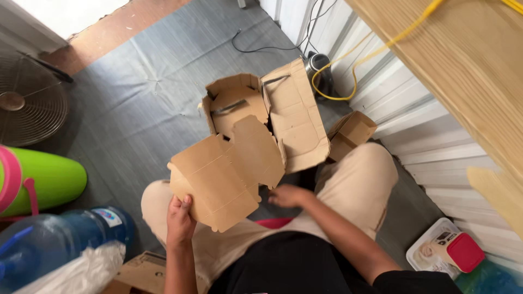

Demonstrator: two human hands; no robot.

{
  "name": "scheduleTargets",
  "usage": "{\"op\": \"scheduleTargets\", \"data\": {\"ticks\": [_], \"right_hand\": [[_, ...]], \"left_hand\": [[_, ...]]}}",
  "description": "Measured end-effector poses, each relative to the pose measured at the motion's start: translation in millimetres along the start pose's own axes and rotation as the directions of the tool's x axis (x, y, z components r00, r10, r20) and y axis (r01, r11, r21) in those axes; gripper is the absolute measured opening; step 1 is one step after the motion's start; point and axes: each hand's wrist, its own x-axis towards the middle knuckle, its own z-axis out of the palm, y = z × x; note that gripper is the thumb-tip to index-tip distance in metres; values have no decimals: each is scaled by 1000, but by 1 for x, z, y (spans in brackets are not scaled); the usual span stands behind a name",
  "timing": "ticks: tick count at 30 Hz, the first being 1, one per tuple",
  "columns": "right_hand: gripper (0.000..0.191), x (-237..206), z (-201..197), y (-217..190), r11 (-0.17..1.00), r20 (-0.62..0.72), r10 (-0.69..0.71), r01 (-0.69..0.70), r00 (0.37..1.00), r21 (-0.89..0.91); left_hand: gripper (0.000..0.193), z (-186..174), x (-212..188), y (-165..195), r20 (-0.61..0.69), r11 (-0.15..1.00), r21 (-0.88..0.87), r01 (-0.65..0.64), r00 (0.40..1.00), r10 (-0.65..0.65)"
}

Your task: The person sits on the floor folding flat die-cut cardboard blanks into takeout-style boxes, pressing the tabs and sides to shape each box and setting finished ones aside. They briefly walk to a counter to retrieve a digital timer, set it, and return to folding more boxes.

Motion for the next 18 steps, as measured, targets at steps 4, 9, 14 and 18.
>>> {"op": "scheduleTargets", "data": {"ticks": [4,9,14,18], "right_hand": [[33,-66,-40,16,716,96,152,-177,984,675],[38,-141,-62,-4,-174,-504,-179,477,845,862],[43,-117,-61,-28,-268,-611,0,589,791,763],[48,-70,-46,-20,-106,-416,70,422,907,901]], "left_hand": [[49,-4,-26,18,110,993,-57,-100,988,106],[50,12,-46,58,84,996,76,-47,996,41],[42,23,-62,77,-170,973,229,18,985,21],[40,5,-77,80,-176,878,479,-30,976,129]]}}
